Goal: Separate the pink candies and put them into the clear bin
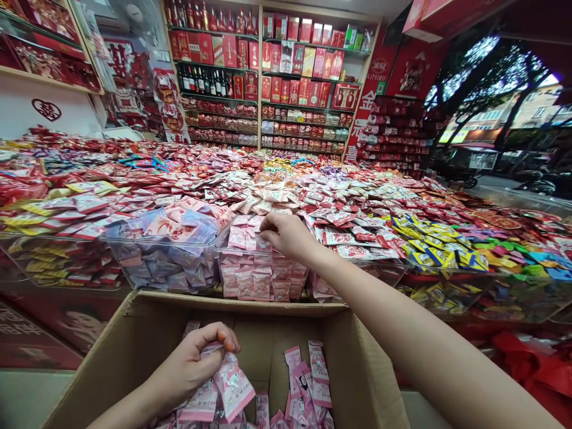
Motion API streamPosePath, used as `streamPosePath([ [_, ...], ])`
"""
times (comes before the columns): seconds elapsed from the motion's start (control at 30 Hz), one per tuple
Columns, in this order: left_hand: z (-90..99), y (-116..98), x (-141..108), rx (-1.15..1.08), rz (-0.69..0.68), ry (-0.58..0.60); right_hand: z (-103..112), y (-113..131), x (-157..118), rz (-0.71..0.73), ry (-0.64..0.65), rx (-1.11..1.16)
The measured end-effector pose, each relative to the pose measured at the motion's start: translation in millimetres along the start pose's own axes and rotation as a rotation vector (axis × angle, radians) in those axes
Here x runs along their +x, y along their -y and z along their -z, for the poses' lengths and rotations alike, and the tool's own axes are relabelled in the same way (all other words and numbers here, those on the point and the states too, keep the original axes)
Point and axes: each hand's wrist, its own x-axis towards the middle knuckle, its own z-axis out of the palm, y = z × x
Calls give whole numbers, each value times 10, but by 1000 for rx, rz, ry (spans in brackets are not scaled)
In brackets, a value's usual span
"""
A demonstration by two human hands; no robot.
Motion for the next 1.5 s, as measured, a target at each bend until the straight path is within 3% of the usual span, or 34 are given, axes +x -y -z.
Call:
streamPosePath([
  [0.2,4,8,-18,1,15,13,-41,-94,17,22,145,14],
  [0.47,-15,11,1,-4,59,22,-11,-66,38,-10,209,41],
  [0.7,-30,60,-14,-15,66,40,101,-47,119,-19,420,41],
  [1.03,-53,47,-27,16,68,48,-11,-126,253,-25,543,-40],
  [1.37,-67,18,-46,53,69,75,54,-93,150,-11,373,-75],
  [1.43,-69,10,-36,48,75,69,137,-53,144,-17,228,-34],
  [1.5,-65,-10,-31,40,70,66,223,23,105,-22,-39,94],
])
